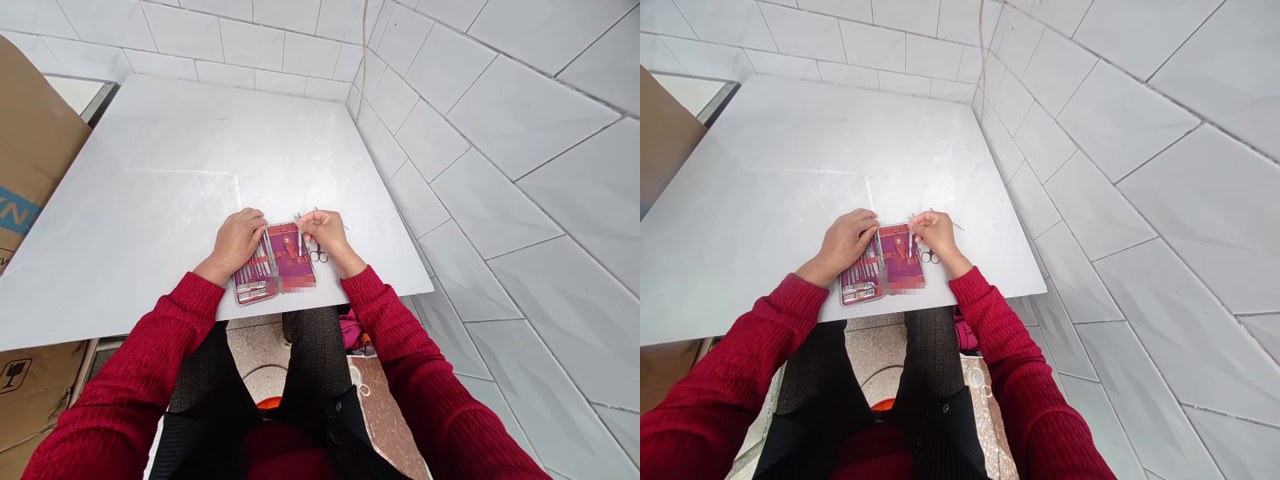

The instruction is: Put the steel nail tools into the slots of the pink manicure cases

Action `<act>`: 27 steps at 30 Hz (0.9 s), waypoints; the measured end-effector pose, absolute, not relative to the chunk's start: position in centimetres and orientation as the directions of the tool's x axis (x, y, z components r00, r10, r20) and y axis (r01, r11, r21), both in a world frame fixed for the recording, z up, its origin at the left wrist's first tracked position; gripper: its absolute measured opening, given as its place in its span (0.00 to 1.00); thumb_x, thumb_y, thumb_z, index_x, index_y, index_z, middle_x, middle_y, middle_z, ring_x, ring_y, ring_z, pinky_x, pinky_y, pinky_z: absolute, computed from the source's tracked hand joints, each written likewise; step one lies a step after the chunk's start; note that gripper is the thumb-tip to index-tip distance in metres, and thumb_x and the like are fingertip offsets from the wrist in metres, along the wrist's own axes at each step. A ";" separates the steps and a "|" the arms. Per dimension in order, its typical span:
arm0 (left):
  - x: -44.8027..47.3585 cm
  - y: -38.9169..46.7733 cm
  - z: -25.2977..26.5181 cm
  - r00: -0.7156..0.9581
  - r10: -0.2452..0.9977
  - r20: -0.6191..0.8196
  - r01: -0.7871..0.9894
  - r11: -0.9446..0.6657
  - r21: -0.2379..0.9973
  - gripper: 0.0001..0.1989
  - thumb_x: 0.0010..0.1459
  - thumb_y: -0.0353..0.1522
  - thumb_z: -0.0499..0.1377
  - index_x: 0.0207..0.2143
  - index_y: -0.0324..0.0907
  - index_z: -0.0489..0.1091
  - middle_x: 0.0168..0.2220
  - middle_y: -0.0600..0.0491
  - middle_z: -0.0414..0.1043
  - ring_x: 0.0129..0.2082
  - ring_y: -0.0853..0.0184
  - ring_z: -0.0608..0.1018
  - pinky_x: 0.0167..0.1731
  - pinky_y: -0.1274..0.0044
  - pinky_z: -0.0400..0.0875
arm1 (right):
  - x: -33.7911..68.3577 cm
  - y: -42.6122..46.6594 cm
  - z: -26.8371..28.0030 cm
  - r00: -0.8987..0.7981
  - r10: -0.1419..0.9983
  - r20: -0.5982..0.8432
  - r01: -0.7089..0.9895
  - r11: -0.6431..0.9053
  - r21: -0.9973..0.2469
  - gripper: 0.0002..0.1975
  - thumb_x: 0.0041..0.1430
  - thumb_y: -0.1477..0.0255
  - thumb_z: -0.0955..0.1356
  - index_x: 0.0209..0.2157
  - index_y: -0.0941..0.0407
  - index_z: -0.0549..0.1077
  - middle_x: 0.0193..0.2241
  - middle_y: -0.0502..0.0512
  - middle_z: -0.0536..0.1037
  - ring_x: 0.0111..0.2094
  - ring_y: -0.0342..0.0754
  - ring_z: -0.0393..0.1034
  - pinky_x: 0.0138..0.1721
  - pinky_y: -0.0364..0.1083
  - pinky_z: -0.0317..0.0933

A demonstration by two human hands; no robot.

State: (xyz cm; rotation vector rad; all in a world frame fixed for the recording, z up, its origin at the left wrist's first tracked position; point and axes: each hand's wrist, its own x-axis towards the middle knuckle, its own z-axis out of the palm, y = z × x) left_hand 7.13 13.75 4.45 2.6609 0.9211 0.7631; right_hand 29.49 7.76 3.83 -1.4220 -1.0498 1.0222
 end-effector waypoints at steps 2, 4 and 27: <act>7.1 13.8 4.4 0.667 0.627 0.404 0.510 -0.778 0.366 0.16 0.71 0.32 0.48 0.37 0.43 0.76 0.45 0.47 0.77 0.46 0.56 0.76 0.46 0.63 0.72 | 29.4 7.7 3.9 0.243 0.969 -0.053 0.085 -0.076 -0.994 0.16 0.45 0.62 0.80 0.25 0.56 0.75 0.19 0.49 0.76 0.17 0.39 0.67 0.16 0.38 0.58; 7.1 13.7 4.4 0.665 0.628 0.405 0.512 -0.778 0.365 0.16 0.71 0.32 0.48 0.37 0.43 0.76 0.45 0.47 0.77 0.46 0.56 0.77 0.45 0.63 0.72 | 29.3 7.6 3.8 0.249 0.967 -0.048 0.103 -0.076 -0.992 0.16 0.47 0.61 0.80 0.26 0.56 0.76 0.18 0.49 0.75 0.18 0.40 0.67 0.17 0.38 0.59; 7.2 13.8 4.3 0.674 0.624 0.395 0.521 -0.781 0.344 0.17 0.70 0.32 0.48 0.38 0.42 0.76 0.47 0.46 0.77 0.48 0.55 0.76 0.47 0.62 0.72 | 28.7 6.3 2.8 0.197 0.958 0.206 0.678 0.019 -0.734 0.08 0.61 0.70 0.69 0.36 0.54 0.82 0.33 0.51 0.80 0.30 0.45 0.69 0.35 0.45 0.62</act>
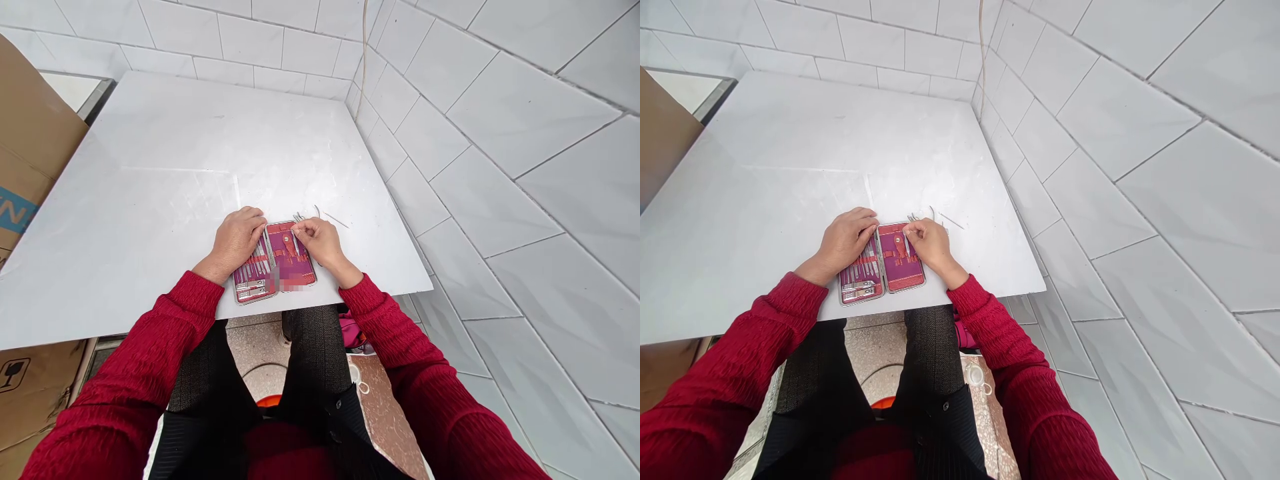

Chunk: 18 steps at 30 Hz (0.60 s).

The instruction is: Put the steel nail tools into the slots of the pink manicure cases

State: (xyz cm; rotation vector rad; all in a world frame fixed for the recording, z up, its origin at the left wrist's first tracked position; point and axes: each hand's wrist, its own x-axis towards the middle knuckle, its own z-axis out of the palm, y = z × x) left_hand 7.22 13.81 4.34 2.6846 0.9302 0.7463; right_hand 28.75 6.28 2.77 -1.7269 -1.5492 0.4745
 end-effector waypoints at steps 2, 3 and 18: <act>7.2 13.8 4.4 0.670 0.627 0.397 0.522 -0.779 0.349 0.17 0.70 0.32 0.48 0.38 0.42 0.77 0.46 0.46 0.77 0.48 0.55 0.76 0.48 0.61 0.72 | 28.7 5.8 3.0 0.178 0.959 0.222 0.722 0.026 -0.692 0.09 0.63 0.72 0.67 0.37 0.54 0.82 0.35 0.52 0.80 0.32 0.46 0.70 0.37 0.46 0.63; 7.2 13.7 4.4 0.669 0.629 0.396 0.522 -0.777 0.353 0.17 0.70 0.32 0.48 0.38 0.42 0.77 0.46 0.46 0.77 0.48 0.55 0.76 0.47 0.61 0.72 | 28.6 5.6 3.1 0.172 0.958 0.229 0.742 0.027 -0.670 0.10 0.64 0.73 0.67 0.38 0.53 0.82 0.36 0.53 0.80 0.33 0.47 0.70 0.38 0.47 0.63; 7.1 13.7 4.2 0.672 0.625 0.396 0.522 -0.780 0.345 0.16 0.69 0.31 0.48 0.38 0.43 0.76 0.44 0.46 0.77 0.46 0.55 0.75 0.46 0.61 0.72 | 26.7 2.7 4.7 0.122 0.972 0.200 0.922 -0.036 -0.386 0.15 0.69 0.76 0.62 0.46 0.55 0.80 0.43 0.58 0.78 0.45 0.53 0.71 0.40 0.47 0.62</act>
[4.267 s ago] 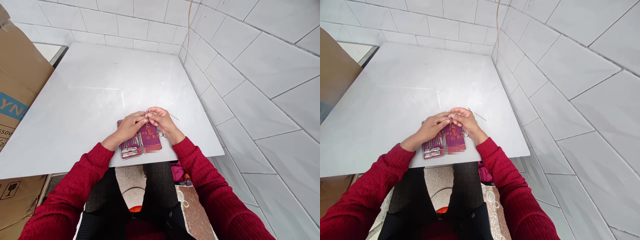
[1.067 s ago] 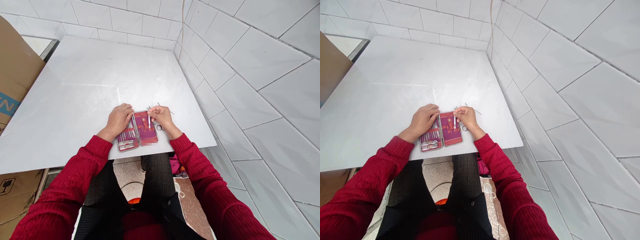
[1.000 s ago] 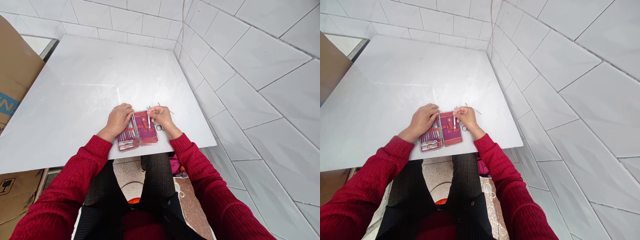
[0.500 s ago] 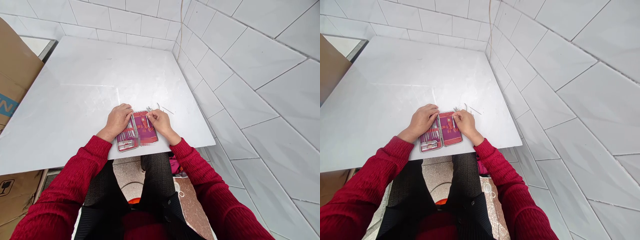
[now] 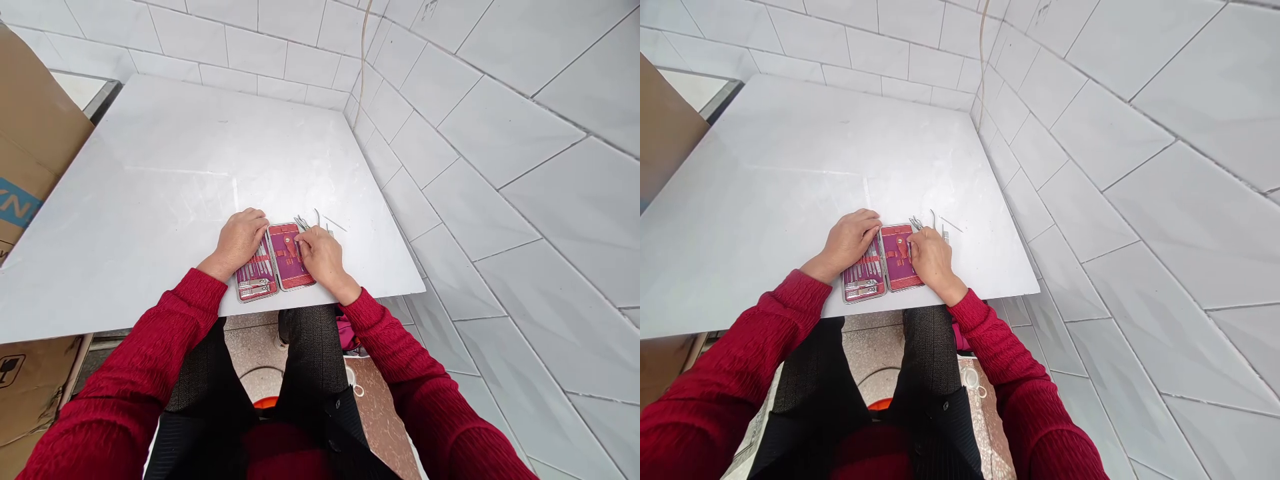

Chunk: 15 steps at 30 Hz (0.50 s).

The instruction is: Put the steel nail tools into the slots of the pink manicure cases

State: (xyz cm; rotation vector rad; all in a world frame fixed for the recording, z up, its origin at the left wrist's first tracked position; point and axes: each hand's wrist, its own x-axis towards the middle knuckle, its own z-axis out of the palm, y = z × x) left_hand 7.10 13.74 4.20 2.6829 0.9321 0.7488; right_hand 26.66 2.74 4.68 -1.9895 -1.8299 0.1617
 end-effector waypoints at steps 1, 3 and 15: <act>7.1 13.8 4.2 0.673 0.624 0.397 0.520 -0.781 0.345 0.17 0.69 0.31 0.48 0.38 0.43 0.77 0.45 0.46 0.77 0.47 0.55 0.75 0.47 0.61 0.72 | 26.6 2.6 4.7 0.123 0.972 0.199 0.924 -0.039 -0.381 0.15 0.70 0.76 0.62 0.46 0.55 0.80 0.43 0.58 0.78 0.45 0.53 0.71 0.40 0.47 0.62; 7.1 13.8 4.2 0.675 0.621 0.399 0.518 -0.783 0.343 0.17 0.69 0.31 0.48 0.38 0.43 0.77 0.45 0.46 0.77 0.47 0.54 0.75 0.47 0.60 0.72 | 26.4 2.3 4.7 0.121 0.973 0.197 0.925 -0.038 -0.379 0.15 0.70 0.76 0.62 0.46 0.55 0.81 0.44 0.59 0.78 0.46 0.54 0.71 0.41 0.48 0.63; 6.9 14.1 4.0 0.681 0.606 0.412 0.512 -0.796 0.323 0.17 0.70 0.31 0.47 0.37 0.44 0.76 0.45 0.47 0.77 0.46 0.55 0.76 0.45 0.61 0.72 | 34.4 4.5 8.0 0.304 0.932 0.199 0.936 -0.254 -0.242 0.11 0.64 0.74 0.67 0.44 0.55 0.82 0.43 0.58 0.82 0.42 0.54 0.74 0.40 0.49 0.63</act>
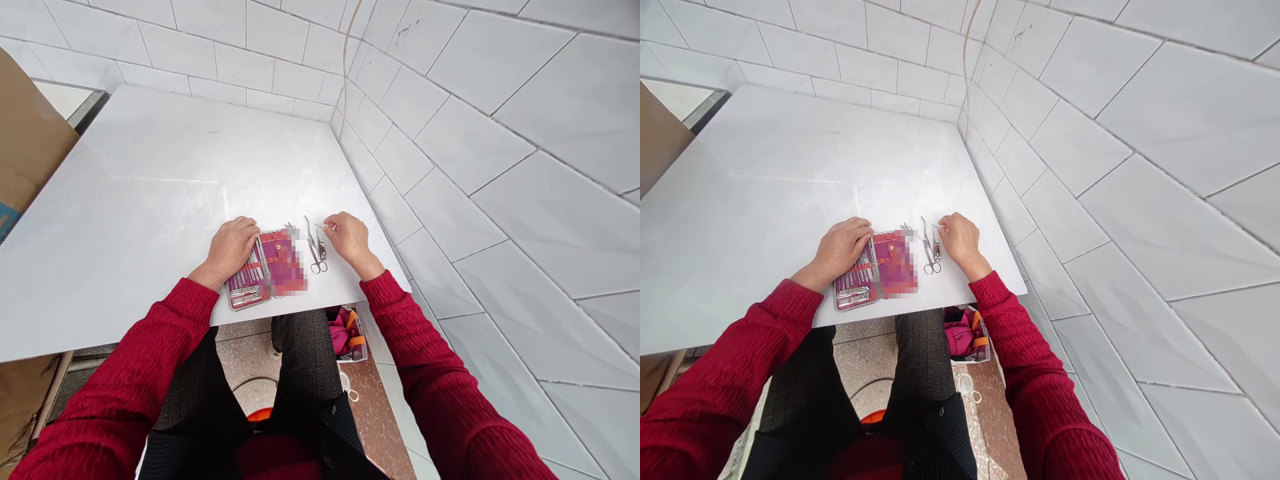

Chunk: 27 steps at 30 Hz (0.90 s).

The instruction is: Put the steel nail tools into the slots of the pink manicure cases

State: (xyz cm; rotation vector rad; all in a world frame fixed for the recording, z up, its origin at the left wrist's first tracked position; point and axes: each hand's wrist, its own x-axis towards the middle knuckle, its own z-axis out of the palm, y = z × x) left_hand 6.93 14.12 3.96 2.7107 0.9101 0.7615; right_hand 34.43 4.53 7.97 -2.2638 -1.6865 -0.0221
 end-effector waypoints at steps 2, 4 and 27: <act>6.9 14.1 3.9 0.679 0.606 0.414 0.508 -0.795 0.331 0.16 0.70 0.31 0.47 0.37 0.44 0.75 0.44 0.47 0.77 0.46 0.55 0.76 0.45 0.61 0.72 | 35.6 5.5 8.1 0.312 0.941 0.129 0.945 -0.294 -0.145 0.11 0.63 0.74 0.68 0.43 0.55 0.82 0.45 0.60 0.82 0.42 0.55 0.75 0.38 0.48 0.62; 6.9 14.1 3.9 0.678 0.606 0.415 0.504 -0.795 0.337 0.16 0.70 0.31 0.47 0.37 0.44 0.75 0.45 0.47 0.77 0.46 0.56 0.76 0.45 0.61 0.72 | 36.0 6.4 7.9 0.282 0.957 0.065 0.959 -0.278 -0.054 0.10 0.63 0.75 0.67 0.40 0.56 0.82 0.44 0.62 0.82 0.42 0.55 0.75 0.36 0.48 0.61; 6.9 14.0 4.0 0.676 0.609 0.415 0.507 -0.793 0.338 0.16 0.70 0.31 0.48 0.36 0.44 0.75 0.44 0.47 0.77 0.45 0.56 0.76 0.45 0.62 0.72 | 32.2 6.8 6.4 0.113 0.991 -0.076 0.234 -0.101 -0.967 0.16 0.44 0.70 0.73 0.38 0.57 0.73 0.20 0.44 0.74 0.20 0.43 0.68 0.21 0.41 0.59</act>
